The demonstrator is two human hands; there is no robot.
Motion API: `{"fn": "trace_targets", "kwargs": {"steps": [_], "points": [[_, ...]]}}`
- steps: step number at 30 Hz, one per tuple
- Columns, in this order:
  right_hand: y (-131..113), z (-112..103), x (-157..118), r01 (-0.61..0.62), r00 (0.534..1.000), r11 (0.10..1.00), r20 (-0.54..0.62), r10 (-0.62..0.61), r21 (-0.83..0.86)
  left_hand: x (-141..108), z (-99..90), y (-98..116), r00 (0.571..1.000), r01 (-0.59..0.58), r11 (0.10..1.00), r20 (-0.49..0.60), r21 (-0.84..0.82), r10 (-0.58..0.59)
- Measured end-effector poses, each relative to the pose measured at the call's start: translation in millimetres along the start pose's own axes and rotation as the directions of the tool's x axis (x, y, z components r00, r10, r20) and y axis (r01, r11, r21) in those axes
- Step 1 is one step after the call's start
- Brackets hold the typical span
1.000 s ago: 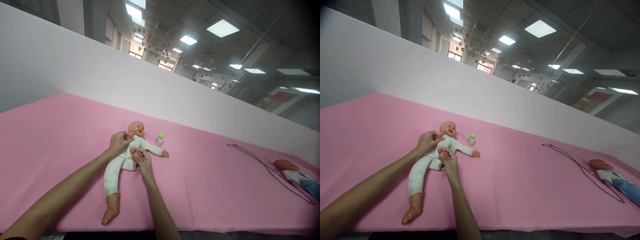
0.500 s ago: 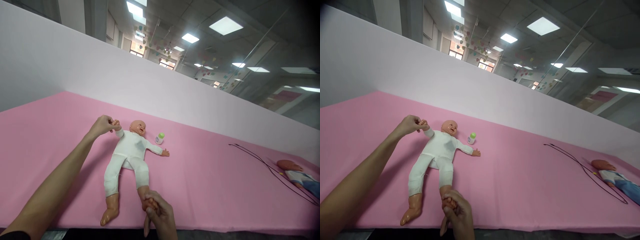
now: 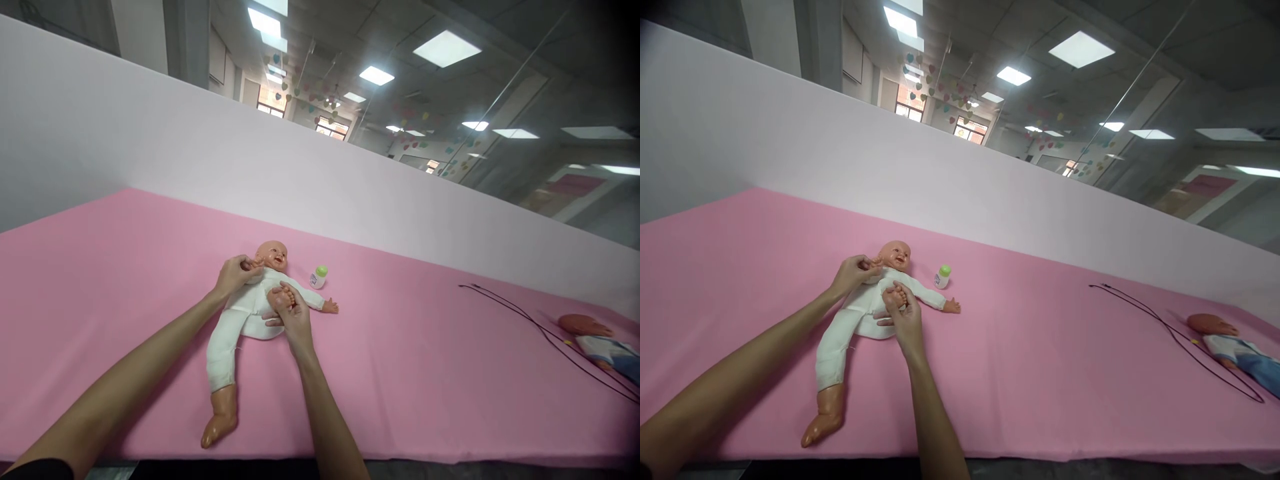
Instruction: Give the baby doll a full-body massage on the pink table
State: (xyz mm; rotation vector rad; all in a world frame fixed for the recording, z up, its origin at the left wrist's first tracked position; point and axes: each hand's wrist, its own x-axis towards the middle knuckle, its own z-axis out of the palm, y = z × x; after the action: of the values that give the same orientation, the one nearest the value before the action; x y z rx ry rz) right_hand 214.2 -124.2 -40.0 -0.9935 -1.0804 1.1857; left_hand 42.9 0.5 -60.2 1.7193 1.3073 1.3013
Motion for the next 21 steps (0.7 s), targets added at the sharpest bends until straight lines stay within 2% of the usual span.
{"fn": "trace_targets", "kwargs": {"steps": [2, 4, 7, 9, 12, 14, 15, 17, 19, 21], "points": [[-4.6, -0.4, -7.6, 0.014, 1.0, 1.0, -0.016, -0.014, 0.014, 4.3, -7.4, 3.2, 1.0, -0.02, 0.998, 0.001, 0.064, 0.02], [-9.1, -5.4, -22.0, 0.026, 0.998, 0.998, -0.052, -0.023, 0.056, 9.7, -17.7, 7.8, 0.999, -0.017, 0.978, 0.039, 0.206, 0.009], [-8.9, -22.4, -55.4, 0.06, 0.992, 0.988, -0.114, -0.044, 0.139, 17.7, -40.8, 11.9, 0.993, 0.051, 0.95, 0.089, 0.307, -0.082], [-3.6, -38.0, -81.8, 0.068, 0.992, 0.985, -0.119, -0.05, 0.16, 21.8, -60.7, 11.5, 0.979, 0.108, 0.965, 0.145, 0.239, -0.145], [6.1, -58.5, -114.8, 0.027, 0.999, 0.99, -0.04, -0.022, 0.14, 25.3, -88.9, 9.4, 0.925, 0.181, 0.978, 0.32, 0.102, -0.204], [7.6, -64.6, -125.0, -0.001, 1.0, 0.992, 0.023, -0.002, 0.122, 27.3, -99.2, 9.0, 0.893, 0.212, 0.976, 0.395, 0.052, -0.215], [5.8, -64.8, -125.4, -0.005, 0.999, 0.994, 0.042, 0.0, 0.113, 28.4, -100.0, 9.3, 0.893, 0.216, 0.976, 0.397, 0.033, -0.211], [-2.5, -59.9, -116.5, 0.008, 0.997, 0.997, 0.073, -0.014, 0.083, 30.4, -91.5, 10.3, 0.926, 0.198, 0.98, 0.332, -0.017, -0.182], [-13.0, -49.9, -96.2, 0.027, 0.994, 0.999, 0.102, -0.03, 0.029, 29.7, -71.1, 10.9, 0.976, 0.153, 0.986, 0.163, -0.064, -0.141], [-19.3, -37.7, -68.6, 0.038, 0.993, 0.999, 0.114, -0.034, -0.028, 23.7, -43.9, 10.5, 0.996, 0.088, 0.994, -0.014, -0.065, -0.089]]}}
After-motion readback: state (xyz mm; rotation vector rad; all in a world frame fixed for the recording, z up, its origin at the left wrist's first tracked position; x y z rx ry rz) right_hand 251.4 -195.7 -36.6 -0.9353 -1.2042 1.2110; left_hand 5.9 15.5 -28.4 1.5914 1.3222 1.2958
